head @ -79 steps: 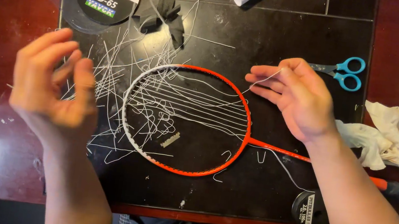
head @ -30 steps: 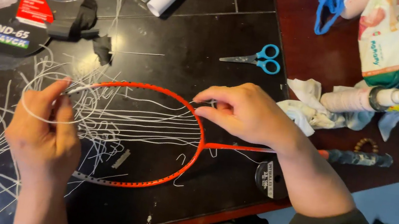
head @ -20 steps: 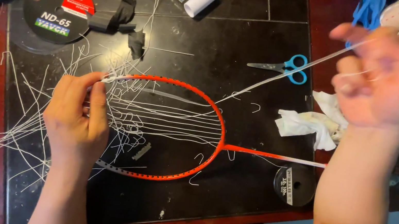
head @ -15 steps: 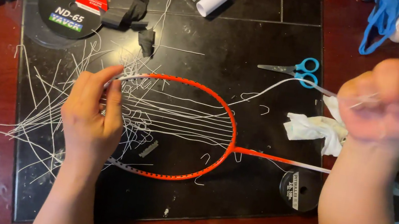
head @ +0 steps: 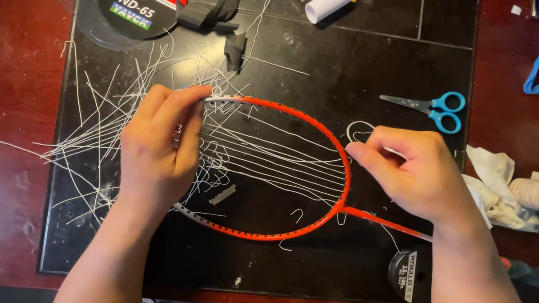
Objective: The person strings a red badminton racket by hand, threading white string through the grommets and weaving it across the frame. They pull the string taut and tie knots to secure the ends, working on a dark mat with loose string pieces nearby.
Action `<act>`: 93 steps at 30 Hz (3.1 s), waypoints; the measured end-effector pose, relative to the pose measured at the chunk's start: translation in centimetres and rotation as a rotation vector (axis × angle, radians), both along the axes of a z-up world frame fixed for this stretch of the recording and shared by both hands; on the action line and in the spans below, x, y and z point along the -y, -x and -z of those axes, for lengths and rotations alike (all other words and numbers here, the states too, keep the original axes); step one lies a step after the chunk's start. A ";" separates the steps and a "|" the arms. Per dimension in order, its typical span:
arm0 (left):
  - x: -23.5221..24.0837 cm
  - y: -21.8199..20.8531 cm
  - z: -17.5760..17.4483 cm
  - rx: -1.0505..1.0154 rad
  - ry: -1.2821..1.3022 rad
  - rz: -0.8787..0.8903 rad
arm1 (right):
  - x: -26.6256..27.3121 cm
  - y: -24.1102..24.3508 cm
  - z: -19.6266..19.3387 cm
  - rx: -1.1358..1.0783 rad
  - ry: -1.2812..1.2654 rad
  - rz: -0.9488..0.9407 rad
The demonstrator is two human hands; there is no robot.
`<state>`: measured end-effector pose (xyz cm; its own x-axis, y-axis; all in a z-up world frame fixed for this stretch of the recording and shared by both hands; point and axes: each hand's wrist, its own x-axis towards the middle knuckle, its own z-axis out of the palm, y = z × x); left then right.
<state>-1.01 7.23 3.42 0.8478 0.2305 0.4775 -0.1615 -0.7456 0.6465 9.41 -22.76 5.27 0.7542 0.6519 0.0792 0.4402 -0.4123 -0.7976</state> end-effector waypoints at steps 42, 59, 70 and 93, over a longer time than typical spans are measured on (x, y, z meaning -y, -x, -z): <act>-0.3 0.8 -1.2 -0.056 0.278 0.185 | -4.0 2.1 -5.2 0.551 0.088 0.132; -0.5 1.0 -1.2 0.042 0.224 0.219 | -11.9 -2.2 -3.7 0.107 -0.126 -0.384; -0.5 1.0 -1.3 0.049 0.216 0.231 | -12.5 -3.4 -4.3 -0.276 -0.006 -0.337; -0.3 1.0 -1.2 0.035 0.270 0.188 | -12.2 -1.7 -3.0 0.006 -0.314 -0.334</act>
<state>-2.03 7.51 4.59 0.8716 0.1941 0.4502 -0.3055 -0.5031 0.8084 11.15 -10.54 8.30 0.5056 0.8030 0.3156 0.5126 0.0146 -0.8585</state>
